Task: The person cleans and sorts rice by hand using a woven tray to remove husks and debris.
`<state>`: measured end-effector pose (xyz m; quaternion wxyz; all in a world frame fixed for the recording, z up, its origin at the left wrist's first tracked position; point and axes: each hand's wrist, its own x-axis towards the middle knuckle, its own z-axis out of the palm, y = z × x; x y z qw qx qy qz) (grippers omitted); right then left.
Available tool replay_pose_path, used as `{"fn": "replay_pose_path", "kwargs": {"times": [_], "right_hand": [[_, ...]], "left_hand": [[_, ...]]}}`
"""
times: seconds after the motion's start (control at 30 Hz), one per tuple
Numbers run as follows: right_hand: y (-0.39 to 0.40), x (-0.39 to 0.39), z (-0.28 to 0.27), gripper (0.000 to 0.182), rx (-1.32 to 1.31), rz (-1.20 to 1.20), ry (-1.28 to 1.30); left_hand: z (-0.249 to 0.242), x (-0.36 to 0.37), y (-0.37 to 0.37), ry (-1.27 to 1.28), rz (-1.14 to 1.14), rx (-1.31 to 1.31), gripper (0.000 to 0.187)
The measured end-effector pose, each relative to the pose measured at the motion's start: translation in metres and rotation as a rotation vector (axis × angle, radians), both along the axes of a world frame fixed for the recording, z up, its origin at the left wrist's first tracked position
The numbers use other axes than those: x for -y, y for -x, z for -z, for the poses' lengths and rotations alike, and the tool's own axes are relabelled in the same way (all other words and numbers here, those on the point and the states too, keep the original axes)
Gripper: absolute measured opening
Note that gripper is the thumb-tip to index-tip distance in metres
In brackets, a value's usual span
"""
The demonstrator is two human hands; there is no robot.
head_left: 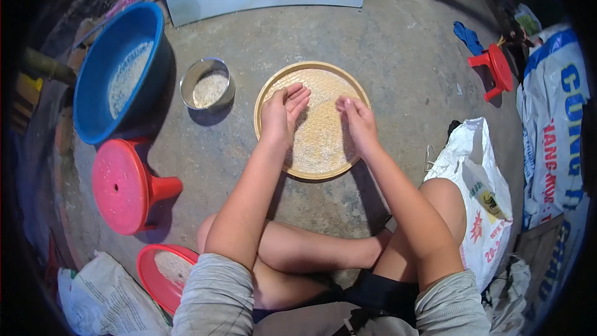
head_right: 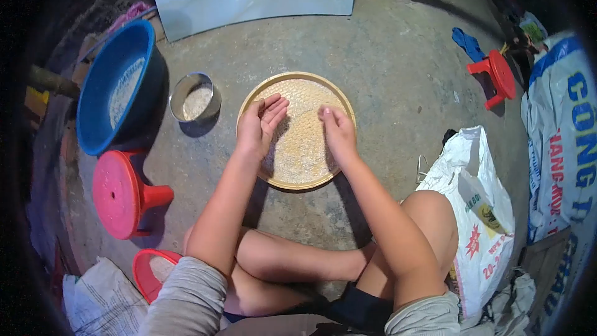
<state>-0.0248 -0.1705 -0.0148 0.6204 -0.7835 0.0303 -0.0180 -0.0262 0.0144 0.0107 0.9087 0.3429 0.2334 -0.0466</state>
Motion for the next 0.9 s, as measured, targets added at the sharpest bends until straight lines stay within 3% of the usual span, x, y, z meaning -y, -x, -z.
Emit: {"fn": "replay_pose_path", "kwargs": {"times": [0.07,0.1,0.13,0.2,0.23,0.27,0.33,0.4,0.47,0.6,0.7,0.8,0.9], "right_hand": [[0.001,-0.014,-0.009,0.043,-0.546,-0.016,-0.575],[0.001,-0.026,-0.010,0.057,-0.630,-0.003,-0.936],[0.000,-0.045,-0.020,0.058,-0.650,0.138,-1.197],[0.001,-0.071,-0.013,0.054,-0.380,0.057,-1.389],[0.004,-0.080,-0.021,0.050,-0.379,0.130,-1.392],[0.008,-0.083,-0.024,0.050,-0.369,0.123,-1.432],[0.013,-0.076,-0.012,0.045,-0.345,0.119,-1.585],[0.013,-0.056,-0.001,0.042,-0.366,0.142,-1.522],[0.022,-0.032,-0.005,0.039,-0.347,0.229,-1.450],[0.013,-0.003,0.003,0.039,-0.329,0.441,-1.435],[0.005,0.006,-0.007,0.043,-0.245,0.326,-1.425],[0.011,0.006,0.007,0.045,-0.303,0.330,-1.426],[0.009,0.004,0.008,0.046,-0.306,0.294,-1.388]], "left_hand": [[-0.011,0.011,0.004,-0.193,-0.006,0.103,0.040],[-0.018,0.018,0.009,-0.313,0.047,0.137,0.038],[-0.024,0.024,0.013,-0.439,0.095,0.171,0.035],[-0.012,0.036,0.021,-0.825,0.166,0.352,0.029],[-0.018,0.038,0.027,-1.096,0.237,0.457,0.026],[-0.025,0.035,0.030,-1.133,0.249,0.468,0.026],[-0.031,0.027,0.038,-1.445,0.358,0.893,0.026],[-0.032,0.003,0.043,-1.465,0.372,0.861,0.027],[-0.032,-0.016,0.044,-1.285,0.219,0.309,0.028],[-0.032,-0.011,0.032,-1.226,0.306,0.115,0.032],[-0.005,0.019,0.018,-1.682,0.543,0.635,0.041],[0.004,0.037,0.011,-1.832,0.601,0.629,0.040],[0.015,0.029,0.010,-1.692,0.574,0.662,0.030]]}}
